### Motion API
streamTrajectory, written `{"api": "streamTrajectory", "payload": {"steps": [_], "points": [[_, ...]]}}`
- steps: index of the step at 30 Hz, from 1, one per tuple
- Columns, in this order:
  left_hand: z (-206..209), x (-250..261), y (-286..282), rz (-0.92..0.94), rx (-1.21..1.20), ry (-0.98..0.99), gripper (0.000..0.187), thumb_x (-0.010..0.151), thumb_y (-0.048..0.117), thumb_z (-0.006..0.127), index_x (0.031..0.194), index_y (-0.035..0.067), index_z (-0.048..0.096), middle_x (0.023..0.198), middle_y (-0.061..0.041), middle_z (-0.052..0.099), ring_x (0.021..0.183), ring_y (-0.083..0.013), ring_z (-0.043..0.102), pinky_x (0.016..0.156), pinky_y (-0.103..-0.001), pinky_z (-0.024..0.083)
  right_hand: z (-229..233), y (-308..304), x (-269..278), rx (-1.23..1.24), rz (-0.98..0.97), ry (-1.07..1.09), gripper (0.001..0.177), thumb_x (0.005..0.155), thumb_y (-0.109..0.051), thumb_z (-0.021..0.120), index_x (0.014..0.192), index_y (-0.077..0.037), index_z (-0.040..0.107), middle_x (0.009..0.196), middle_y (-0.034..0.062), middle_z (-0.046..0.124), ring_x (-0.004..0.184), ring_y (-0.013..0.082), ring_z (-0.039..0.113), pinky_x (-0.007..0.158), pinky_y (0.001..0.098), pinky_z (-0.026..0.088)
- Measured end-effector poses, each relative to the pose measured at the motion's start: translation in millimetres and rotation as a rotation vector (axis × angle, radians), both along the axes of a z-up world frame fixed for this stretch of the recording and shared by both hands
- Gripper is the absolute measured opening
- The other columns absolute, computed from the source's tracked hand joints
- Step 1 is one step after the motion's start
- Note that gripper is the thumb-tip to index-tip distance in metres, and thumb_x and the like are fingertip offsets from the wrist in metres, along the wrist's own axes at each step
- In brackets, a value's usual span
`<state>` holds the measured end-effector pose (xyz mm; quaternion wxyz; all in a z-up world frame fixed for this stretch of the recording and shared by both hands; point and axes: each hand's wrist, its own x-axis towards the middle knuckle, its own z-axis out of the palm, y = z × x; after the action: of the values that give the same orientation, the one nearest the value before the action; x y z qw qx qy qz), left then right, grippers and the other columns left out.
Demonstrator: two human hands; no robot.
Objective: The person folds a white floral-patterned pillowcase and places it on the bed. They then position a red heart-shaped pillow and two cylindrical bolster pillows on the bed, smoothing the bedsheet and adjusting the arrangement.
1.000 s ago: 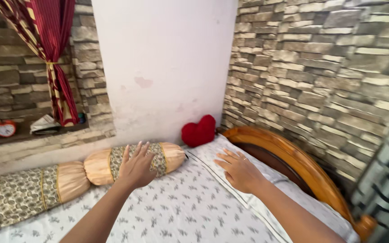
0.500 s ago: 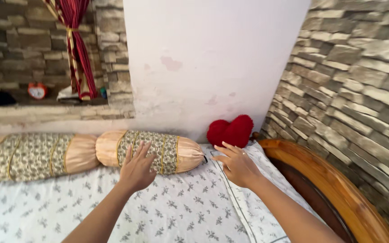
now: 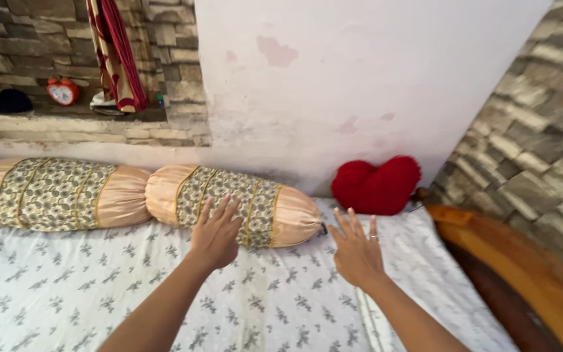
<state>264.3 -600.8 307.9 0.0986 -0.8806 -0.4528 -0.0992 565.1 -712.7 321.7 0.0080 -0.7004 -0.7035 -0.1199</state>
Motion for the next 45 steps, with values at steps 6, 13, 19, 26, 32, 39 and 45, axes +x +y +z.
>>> {"api": "streamTrajectory", "payload": {"steps": [6,13,19,26,32,39,45], "points": [[-50,24,76,0.020,-0.042,0.024,0.056,0.078,0.019,0.063,0.134,0.016,0.058,0.165,-0.008,0.026,0.155,-0.0262,0.013,0.125,-0.054,0.003,-67,71,12,0.019,0.023,0.030,0.070,0.079,-0.014,0.067,0.147,-0.014,0.048,0.164,0.0080,0.025,0.154,0.0294,0.015,0.121,0.0645,0.005],[-180,66,158,0.299,-0.380,-0.136,0.065,0.084,0.035,0.066,0.144,0.016,0.047,0.169,-0.007,0.019,0.158,-0.0297,0.012,0.125,-0.058,0.008,-243,162,39,-0.090,-0.239,0.575,0.076,0.084,-0.027,0.072,0.152,-0.010,0.042,0.160,0.0157,0.036,0.151,0.0309,0.030,0.123,0.0553,0.029],[-322,100,204,0.477,-0.718,-0.679,0.112,0.078,0.039,0.081,0.157,-0.005,0.016,0.163,-0.032,0.017,0.153,-0.0423,0.021,0.126,-0.046,0.024,-335,224,61,-0.159,-0.824,2.095,0.124,0.075,-0.053,0.077,0.162,-0.028,-0.008,0.170,0.0160,0.012,0.152,0.0468,0.028,0.117,0.0663,0.041],[-369,114,230,0.393,-0.971,-1.046,0.125,0.071,0.022,0.079,0.162,0.000,-0.004,0.165,-0.021,0.027,0.150,-0.0331,0.037,0.122,-0.039,0.035,-339,290,62,-0.137,-0.670,2.170,0.115,0.070,-0.055,0.077,0.161,-0.020,0.016,0.158,0.0197,0.041,0.135,0.0455,0.049,0.096,0.0668,0.052],[-336,137,230,0.209,-0.901,-1.184,0.129,0.064,0.011,0.073,0.160,0.008,-0.013,0.170,-0.018,0.004,0.153,-0.0355,0.022,0.118,-0.043,0.039,-292,344,72,0.284,-0.572,1.712,0.035,0.086,-0.005,0.078,0.120,-0.004,0.072,0.112,0.0141,0.077,0.097,0.0216,0.072,0.072,0.0300,0.057],[-282,135,275,0.235,-0.628,-0.420,0.121,0.077,0.036,0.074,0.162,0.020,-0.011,0.171,-0.008,0.003,0.158,-0.0404,-0.007,0.128,-0.056,0.012,-249,403,103,0.380,-0.202,0.997,0.070,0.096,-0.020,0.066,0.159,-0.012,0.036,0.161,0.0161,0.042,0.137,0.0322,0.047,0.108,0.0486,0.046],[-295,140,270,0.372,-0.905,-0.071,0.105,0.084,0.044,0.066,0.165,0.040,-0.001,0.175,0.003,0.000,0.161,-0.0320,-0.005,0.127,-0.064,0.013,-293,361,99,-0.439,-0.498,0.423,0.084,0.091,-0.027,0.066,0.163,-0.027,0.023,0.176,0.0058,-0.004,0.159,0.0332,-0.001,0.121,0.0673,0.022]]}}
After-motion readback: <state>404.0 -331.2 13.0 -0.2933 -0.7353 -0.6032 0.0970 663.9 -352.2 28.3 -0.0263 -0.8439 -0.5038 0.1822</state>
